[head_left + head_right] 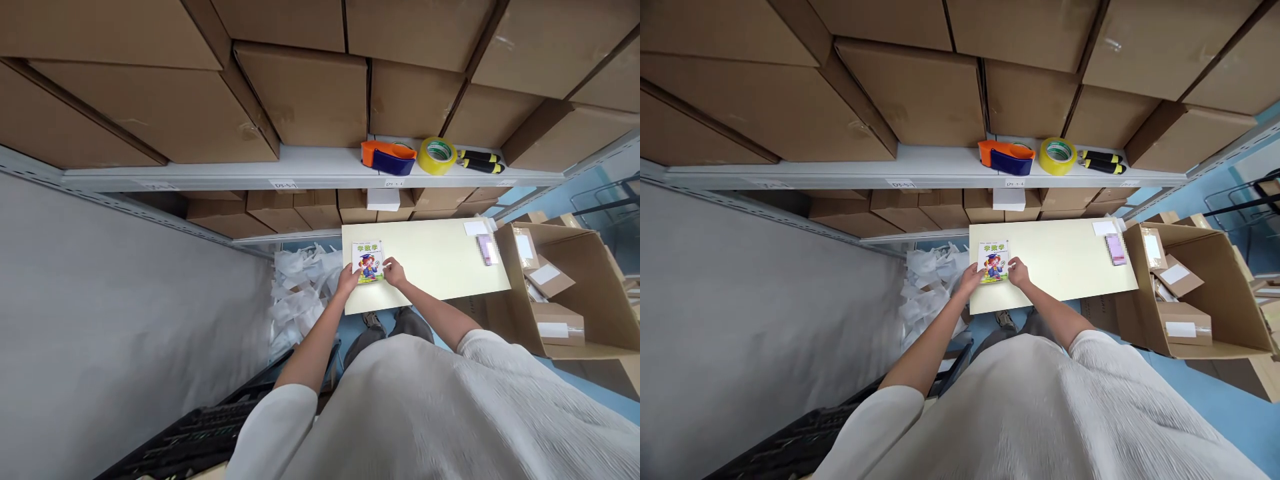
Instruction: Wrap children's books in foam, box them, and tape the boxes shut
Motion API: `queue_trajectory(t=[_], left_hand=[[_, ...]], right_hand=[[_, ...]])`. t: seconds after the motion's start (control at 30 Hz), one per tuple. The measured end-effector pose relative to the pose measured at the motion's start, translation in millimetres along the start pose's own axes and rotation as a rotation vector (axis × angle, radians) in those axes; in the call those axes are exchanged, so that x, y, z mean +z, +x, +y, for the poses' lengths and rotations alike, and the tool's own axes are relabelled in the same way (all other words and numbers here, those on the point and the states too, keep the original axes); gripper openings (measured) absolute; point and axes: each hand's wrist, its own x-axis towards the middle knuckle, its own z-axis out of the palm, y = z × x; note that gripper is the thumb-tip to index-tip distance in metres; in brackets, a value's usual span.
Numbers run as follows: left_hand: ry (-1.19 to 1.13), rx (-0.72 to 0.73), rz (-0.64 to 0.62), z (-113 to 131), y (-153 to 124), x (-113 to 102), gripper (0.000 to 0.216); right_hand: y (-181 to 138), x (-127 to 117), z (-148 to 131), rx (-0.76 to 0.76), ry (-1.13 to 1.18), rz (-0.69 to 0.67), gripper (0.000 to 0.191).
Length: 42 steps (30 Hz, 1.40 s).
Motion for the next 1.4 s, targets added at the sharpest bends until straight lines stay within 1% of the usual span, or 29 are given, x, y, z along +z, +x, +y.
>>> queue_trajectory(t=[0.07, 0.1, 0.17, 0.23, 0.3, 0.37, 0.43, 0.53, 0.67, 0.8, 0.93, 1.0, 1.07, 1.13, 1.2, 1.3, 1.4], left_hand=[[0.115, 0.057, 0.041, -7, -1, -2, 0.048], [0.209, 0.095, 0.062, -10, -3, -3, 0.05], [0.472, 0.177, 0.05, -17, -10, -6, 0.053], [0.778, 0.269, -0.066, -23, -19, -9, 0.054], [1.027, 0.342, -0.233, -29, -27, -13, 0.058], [1.181, 0.362, -0.356, -34, -33, -15, 0.064], [1.263, 0.345, -0.414, -35, -34, -17, 0.068], [1.298, 0.311, -0.429, -33, -27, -17, 0.073], [1.297, 0.275, -0.418, -28, -11, -18, 0.076], [1.269, 0.284, -0.415, -27, 3, -20, 0.079], [1.235, 0.293, -0.399, -27, 11, -21, 0.078], [1.227, 0.3, -0.388, -25, 13, -20, 0.078], [1.232, 0.295, -0.382, -22, 12, -20, 0.078], [1.237, 0.306, -0.372, -19, 10, -21, 0.079], [1.216, 0.376, -0.351, -16, 7, -22, 0.078], [1.121, 0.503, -0.302, -10, 1, -20, 0.074], [1.017, 0.562, -0.281, 1, -3, -13, 0.07]], right_hand=[[4, 8, -2, -0.006, -0.052, 0.002, 0.022], [5, 12, -3, -0.016, -0.084, -0.005, 0.024], [5, 19, -4, -0.059, -0.176, -0.026, 0.029], [0, 23, -3, -0.127, -0.318, -0.03, 0.035], [-9, 25, -1, -0.215, -0.479, -0.052, 0.041], [-17, 25, 3, -0.3, -0.614, -0.121, 0.048], [-21, 23, 5, -0.365, -0.711, -0.205, 0.052], [-20, 21, 4, -0.403, -0.792, -0.279, 0.06], [-11, 22, -3, -0.366, -0.826, -0.338, 0.073], [-3, 26, -10, -0.335, -0.842, -0.366, 0.08], [3, 28, -14, -0.312, -0.865, -0.387, 0.083], [4, 27, -16, -0.309, -0.87, -0.393, 0.081], [3, 24, -16, -0.344, -0.86, -0.39, 0.076], [-1, 16, -14, -0.426, -0.832, -0.355, 0.072], [-7, 5, -8, -0.499, -0.795, -0.291, 0.068], [-16, -20, 3, -0.514, -0.743, -0.194, 0.063], [-20, -54, 7, -0.507, -0.676, -0.086, 0.058]])
